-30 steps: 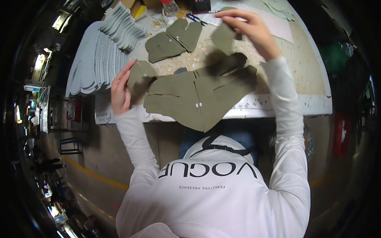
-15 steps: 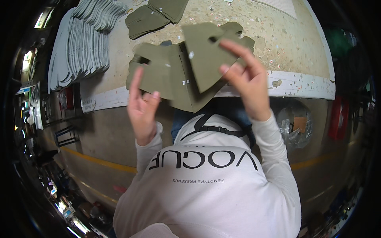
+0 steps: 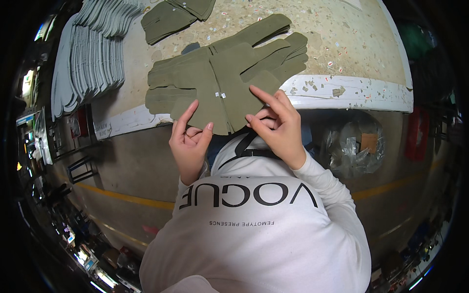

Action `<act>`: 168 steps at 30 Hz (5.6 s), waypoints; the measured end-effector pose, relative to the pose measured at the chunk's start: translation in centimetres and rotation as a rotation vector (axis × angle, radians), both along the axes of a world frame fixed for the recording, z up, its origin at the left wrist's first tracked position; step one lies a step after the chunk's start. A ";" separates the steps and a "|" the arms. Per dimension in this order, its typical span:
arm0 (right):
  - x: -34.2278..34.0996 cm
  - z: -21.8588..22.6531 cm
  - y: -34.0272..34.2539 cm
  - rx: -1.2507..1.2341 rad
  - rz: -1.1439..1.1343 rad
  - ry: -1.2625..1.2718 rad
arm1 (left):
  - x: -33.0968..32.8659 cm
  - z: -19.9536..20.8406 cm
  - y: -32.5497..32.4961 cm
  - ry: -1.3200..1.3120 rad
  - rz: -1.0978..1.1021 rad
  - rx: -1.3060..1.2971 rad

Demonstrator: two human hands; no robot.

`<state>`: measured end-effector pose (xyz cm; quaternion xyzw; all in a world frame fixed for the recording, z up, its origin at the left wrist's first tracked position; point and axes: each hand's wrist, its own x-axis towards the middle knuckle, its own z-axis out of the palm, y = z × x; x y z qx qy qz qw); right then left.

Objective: The person repeatedly picks up olive-green fabric pieces shaped like gloves, aligns them, and uses a utility knife to cut along the seams. The person then places the cut pieces into a separate pile on the table.

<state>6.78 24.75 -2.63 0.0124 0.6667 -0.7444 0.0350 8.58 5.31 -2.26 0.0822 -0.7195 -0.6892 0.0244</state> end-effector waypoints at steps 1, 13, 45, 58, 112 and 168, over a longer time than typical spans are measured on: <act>0.2 -0.1 0.0 0.009 0.001 0.004 | 0.0 -0.1 0.0 0.027 0.006 -0.041; 0.8 0.8 1.1 0.889 0.104 0.485 | -1.0 3.2 -3.3 -0.209 0.016 -0.197; -0.1 1.1 -1.5 0.438 0.216 0.107 | -5.4 4.1 -12.7 -0.052 -0.273 -0.068; -1.3 2.5 -2.9 0.386 0.220 0.069 | -4.3 3.6 -13.6 0.027 -0.213 -0.019; -7.7 7.5 -1.0 -0.092 0.576 0.071 | -2.6 1.2 -11.3 -0.004 -0.153 0.135; -6.5 12.5 4.7 0.556 0.209 0.391 | -3.6 4.2 -7.6 -0.035 -0.098 -0.149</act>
